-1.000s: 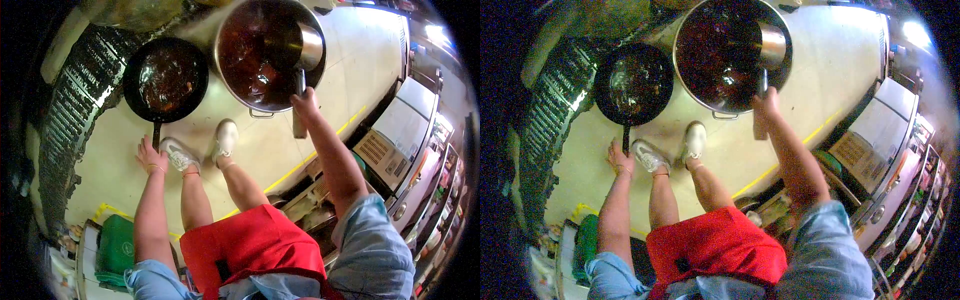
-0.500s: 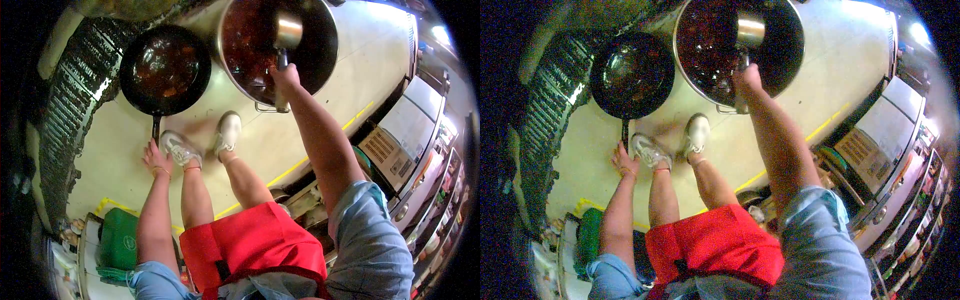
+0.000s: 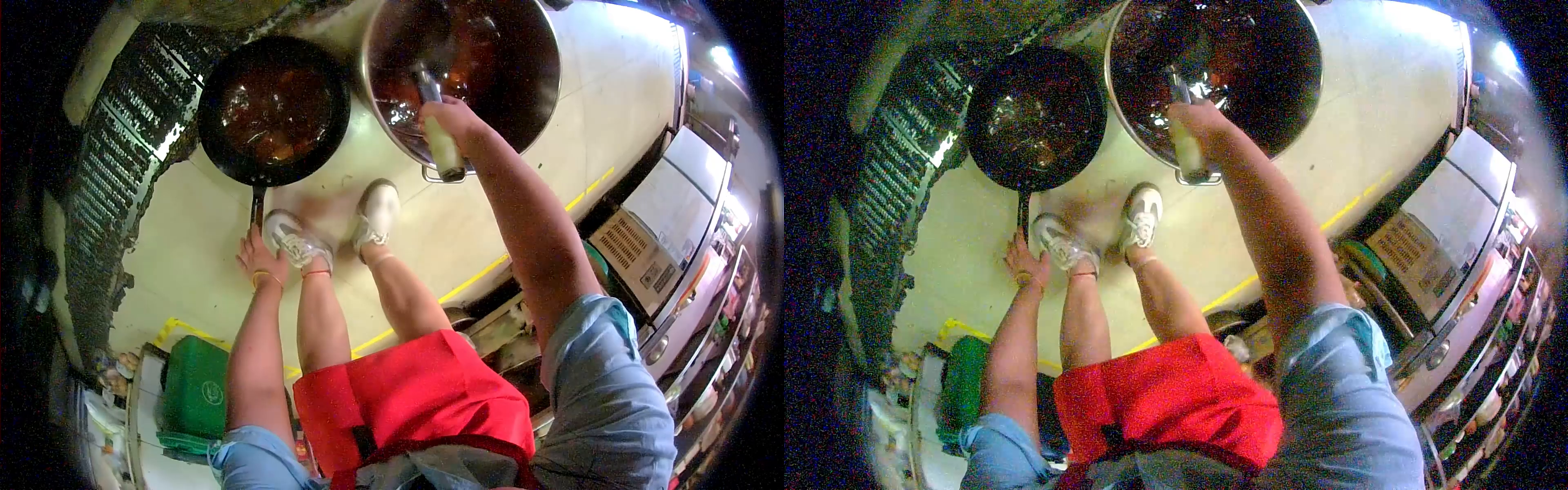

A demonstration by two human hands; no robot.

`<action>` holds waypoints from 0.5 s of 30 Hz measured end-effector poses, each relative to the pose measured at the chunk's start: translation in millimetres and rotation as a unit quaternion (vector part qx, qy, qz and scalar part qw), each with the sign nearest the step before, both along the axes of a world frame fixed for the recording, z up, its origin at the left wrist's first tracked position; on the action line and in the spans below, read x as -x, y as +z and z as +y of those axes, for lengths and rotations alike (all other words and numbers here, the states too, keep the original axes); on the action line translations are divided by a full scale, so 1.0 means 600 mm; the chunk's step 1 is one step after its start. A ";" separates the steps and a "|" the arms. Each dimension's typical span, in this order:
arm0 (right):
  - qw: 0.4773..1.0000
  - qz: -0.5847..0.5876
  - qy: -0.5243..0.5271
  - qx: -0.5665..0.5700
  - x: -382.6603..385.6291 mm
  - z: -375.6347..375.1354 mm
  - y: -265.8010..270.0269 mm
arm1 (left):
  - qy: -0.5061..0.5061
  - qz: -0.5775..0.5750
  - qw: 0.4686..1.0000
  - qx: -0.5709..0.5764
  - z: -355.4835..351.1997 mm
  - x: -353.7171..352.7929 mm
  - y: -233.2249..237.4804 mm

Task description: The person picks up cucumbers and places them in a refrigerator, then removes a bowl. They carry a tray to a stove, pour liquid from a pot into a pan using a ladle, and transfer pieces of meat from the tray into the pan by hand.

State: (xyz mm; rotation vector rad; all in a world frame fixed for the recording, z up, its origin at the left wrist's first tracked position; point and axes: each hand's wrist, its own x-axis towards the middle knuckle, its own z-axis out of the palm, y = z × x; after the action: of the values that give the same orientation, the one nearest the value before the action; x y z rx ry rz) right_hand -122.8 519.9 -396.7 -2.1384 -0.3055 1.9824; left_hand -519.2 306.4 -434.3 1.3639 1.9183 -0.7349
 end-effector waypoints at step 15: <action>0.984 0.124 -0.067 -0.113 -0.052 -0.128 0.137 | -0.010 -0.061 0.998 -0.021 0.014 0.022 -0.009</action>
State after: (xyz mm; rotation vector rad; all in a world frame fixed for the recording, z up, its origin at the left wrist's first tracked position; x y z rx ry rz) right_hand -91.6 442.9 -314.6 -1.7093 -0.3183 2.0024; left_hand -532.4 314.6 -439.7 1.4225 1.8352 -0.6107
